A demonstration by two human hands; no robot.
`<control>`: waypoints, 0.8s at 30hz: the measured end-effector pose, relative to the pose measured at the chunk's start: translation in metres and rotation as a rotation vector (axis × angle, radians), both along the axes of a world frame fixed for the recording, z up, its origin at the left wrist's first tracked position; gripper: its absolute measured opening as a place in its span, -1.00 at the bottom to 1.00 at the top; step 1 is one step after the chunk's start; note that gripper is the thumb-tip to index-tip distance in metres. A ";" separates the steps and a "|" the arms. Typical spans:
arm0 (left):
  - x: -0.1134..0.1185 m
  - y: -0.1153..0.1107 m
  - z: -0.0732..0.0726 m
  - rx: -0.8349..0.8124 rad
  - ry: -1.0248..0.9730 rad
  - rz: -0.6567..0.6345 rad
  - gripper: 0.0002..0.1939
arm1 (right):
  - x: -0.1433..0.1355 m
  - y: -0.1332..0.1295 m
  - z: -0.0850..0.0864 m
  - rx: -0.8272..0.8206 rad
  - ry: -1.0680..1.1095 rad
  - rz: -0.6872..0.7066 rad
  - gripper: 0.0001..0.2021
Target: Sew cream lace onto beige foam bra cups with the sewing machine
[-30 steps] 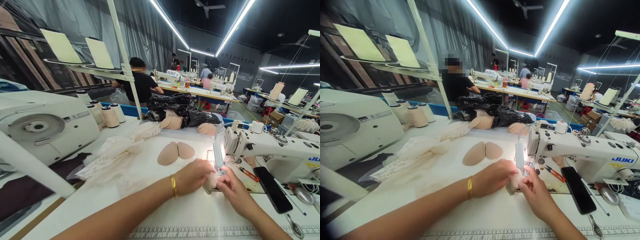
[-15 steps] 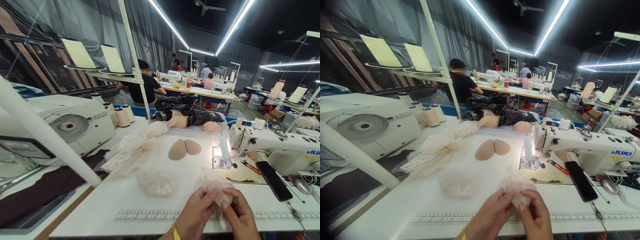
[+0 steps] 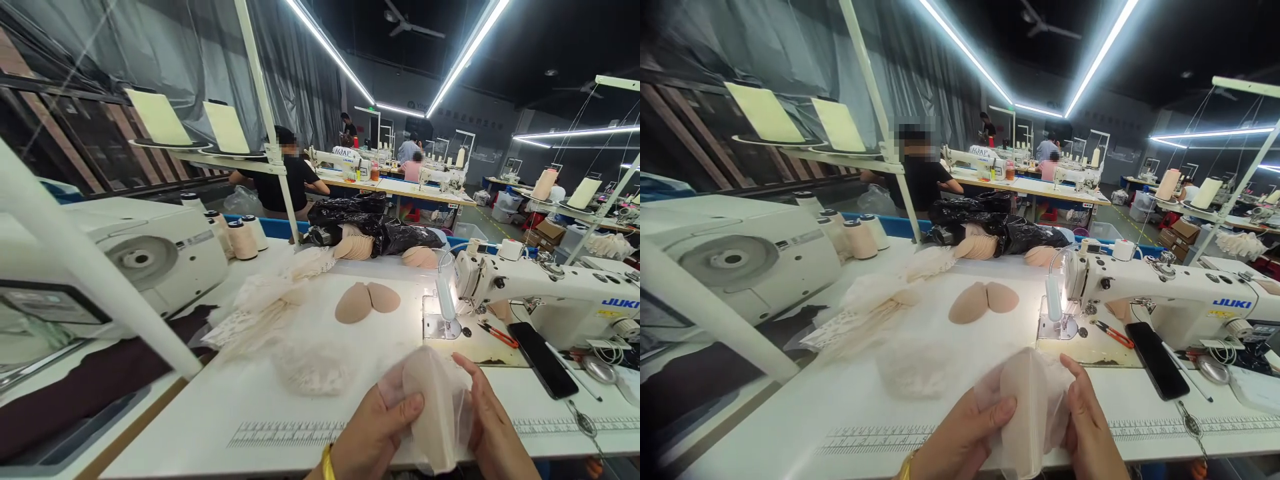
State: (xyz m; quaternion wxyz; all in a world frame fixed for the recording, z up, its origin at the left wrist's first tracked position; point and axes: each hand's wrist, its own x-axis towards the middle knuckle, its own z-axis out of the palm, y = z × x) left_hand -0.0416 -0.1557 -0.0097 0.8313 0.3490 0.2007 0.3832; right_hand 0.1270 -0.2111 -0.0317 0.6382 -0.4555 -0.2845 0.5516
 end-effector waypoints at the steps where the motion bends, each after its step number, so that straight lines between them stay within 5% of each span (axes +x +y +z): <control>1: 0.001 0.000 0.001 0.009 -0.006 -0.003 -0.36 | -0.003 -0.001 -0.001 0.014 0.022 0.004 -0.24; 5: 0.007 0.001 0.005 0.051 0.020 0.012 -0.39 | -0.008 -0.003 -0.005 0.055 -0.015 -0.005 -0.06; 9: 0.016 0.007 0.011 -0.025 0.102 0.191 -0.53 | -0.006 -0.002 -0.011 0.090 -0.086 -0.067 0.01; 14: 0.027 0.013 0.009 -0.127 0.128 0.379 -0.46 | -0.006 -0.001 -0.019 0.107 -0.118 -0.124 0.02; 24: 0.031 0.011 0.009 -0.134 0.073 0.392 -0.53 | -0.005 0.007 -0.022 0.095 -0.056 -0.178 0.06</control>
